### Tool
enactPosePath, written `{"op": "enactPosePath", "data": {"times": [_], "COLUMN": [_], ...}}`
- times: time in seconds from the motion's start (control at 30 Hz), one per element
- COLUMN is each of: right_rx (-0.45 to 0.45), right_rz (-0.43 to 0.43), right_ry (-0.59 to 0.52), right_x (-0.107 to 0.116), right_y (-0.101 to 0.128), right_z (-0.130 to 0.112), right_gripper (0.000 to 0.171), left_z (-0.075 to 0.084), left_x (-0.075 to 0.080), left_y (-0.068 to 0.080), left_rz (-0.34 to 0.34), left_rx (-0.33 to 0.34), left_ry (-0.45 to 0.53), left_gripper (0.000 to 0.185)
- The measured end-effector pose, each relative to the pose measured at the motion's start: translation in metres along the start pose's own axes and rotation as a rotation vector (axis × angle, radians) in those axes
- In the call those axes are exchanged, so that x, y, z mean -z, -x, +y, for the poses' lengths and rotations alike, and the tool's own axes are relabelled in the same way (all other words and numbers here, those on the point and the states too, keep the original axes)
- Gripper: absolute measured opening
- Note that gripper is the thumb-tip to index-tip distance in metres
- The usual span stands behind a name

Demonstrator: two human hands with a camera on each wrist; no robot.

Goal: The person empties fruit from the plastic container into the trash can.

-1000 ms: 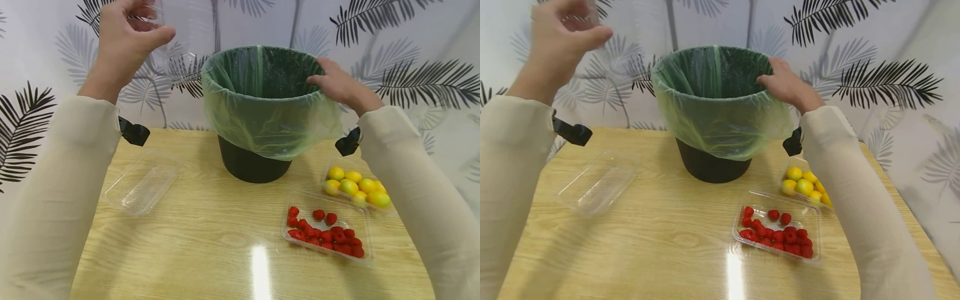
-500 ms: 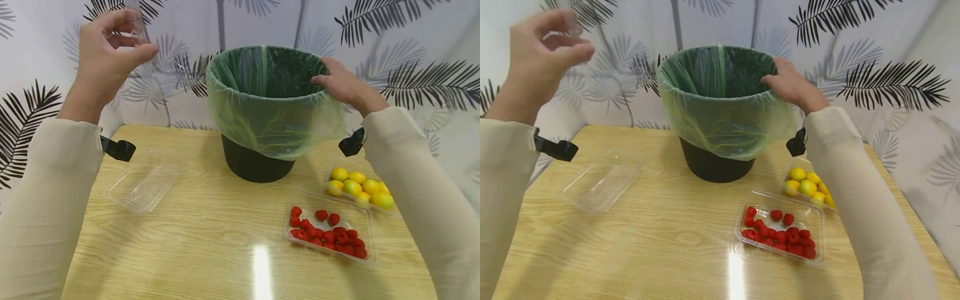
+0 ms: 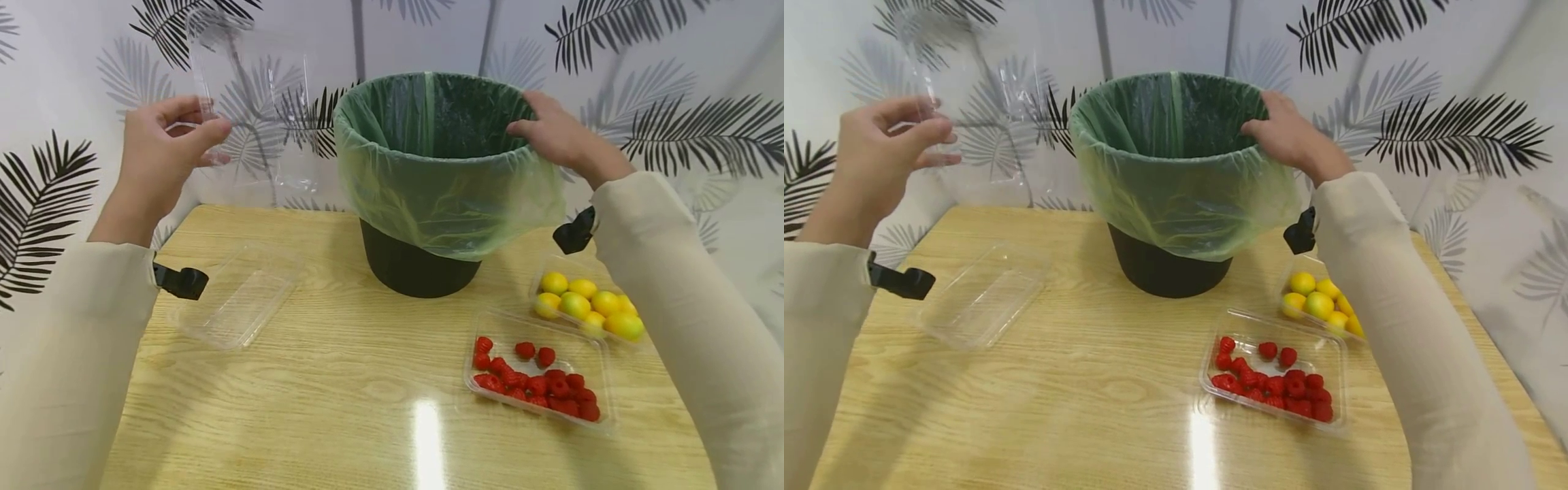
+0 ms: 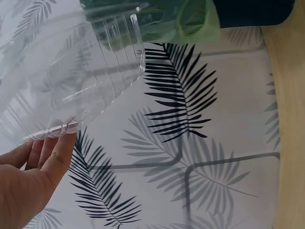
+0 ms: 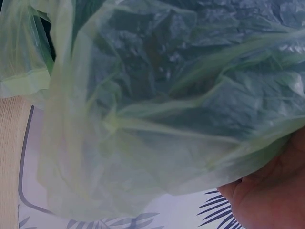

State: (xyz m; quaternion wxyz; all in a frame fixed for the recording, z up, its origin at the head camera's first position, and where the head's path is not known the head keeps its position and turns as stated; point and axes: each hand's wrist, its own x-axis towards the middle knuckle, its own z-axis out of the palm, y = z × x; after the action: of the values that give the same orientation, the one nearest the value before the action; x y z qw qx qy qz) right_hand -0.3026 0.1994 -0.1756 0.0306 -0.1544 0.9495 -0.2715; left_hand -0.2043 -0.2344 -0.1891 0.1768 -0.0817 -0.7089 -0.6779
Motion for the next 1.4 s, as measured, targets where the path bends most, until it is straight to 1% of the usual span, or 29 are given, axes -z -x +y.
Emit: {"op": "enactPosePath", "data": {"times": [0.07, 0.13, 0.23, 0.37, 0.47, 0.57, 0.6, 0.73, 0.83, 0.9, 1.0, 1.13, 1.4], "right_rx": [-0.004, -0.002, 0.003, 0.007, 0.013, 0.017, 0.017, 0.014, 0.012, 0.012, 0.008, 0.008, -0.001], "right_rz": [0.003, 0.008, 0.013, 0.011, 0.009, 0.012, 0.012, 0.011, 0.004, 0.001, 0.0, 0.008, 0.018], "right_ry": [0.004, 0.007, 0.008, 0.01, 0.011, 0.014, 0.013, 0.011, 0.012, 0.013, 0.016, 0.009, -0.01], "right_x": [0.0, 0.001, 0.001, 0.0, 0.0, -0.001, -0.001, -0.001, -0.001, -0.002, -0.002, -0.001, -0.001], "right_y": [0.001, 0.001, 0.001, 0.001, 0.001, 0.001, 0.0, 0.0, -0.001, -0.001, -0.001, -0.001, 0.0], "right_z": [0.0, -0.001, -0.001, 0.0, -0.001, -0.001, -0.002, -0.004, -0.005, -0.006, -0.006, -0.004, 0.0], "right_gripper": [0.069, 0.069, 0.069, 0.068, 0.068, 0.068, 0.068, 0.069, 0.068, 0.068, 0.068, 0.068, 0.068], "left_z": [-0.007, -0.014, -0.024, -0.035, -0.042, -0.05, -0.053, -0.062, -0.069, -0.074, -0.081, -0.091, -0.113], "left_x": [0.003, 0.005, 0.007, 0.008, 0.009, 0.012, 0.012, 0.013, 0.012, 0.012, 0.013, 0.013, 0.005], "left_y": [0.003, 0.006, 0.012, 0.022, 0.028, 0.034, 0.036, 0.046, 0.055, 0.06, 0.066, 0.072, 0.082], "left_rz": [-0.001, -0.008, -0.021, -0.05, -0.072, -0.098, -0.111, -0.215, -0.29, -0.315, -0.331, -0.362, -0.462], "left_rx": [0.024, 0.048, 0.086, 0.152, 0.202, 0.243, 0.258, 0.31, 0.346, 0.371, 0.406, 0.444, 0.519], "left_ry": [0.012, 0.024, -0.009, -0.061, -0.09, -0.121, -0.117, -0.224, -0.309, -0.328, -0.326, -0.292, -0.242], "left_gripper": [0.032, 0.032, 0.04, 0.061, 0.068, 0.063, 0.061, 0.056, 0.059, 0.062, 0.065, 0.065, 0.064]}}
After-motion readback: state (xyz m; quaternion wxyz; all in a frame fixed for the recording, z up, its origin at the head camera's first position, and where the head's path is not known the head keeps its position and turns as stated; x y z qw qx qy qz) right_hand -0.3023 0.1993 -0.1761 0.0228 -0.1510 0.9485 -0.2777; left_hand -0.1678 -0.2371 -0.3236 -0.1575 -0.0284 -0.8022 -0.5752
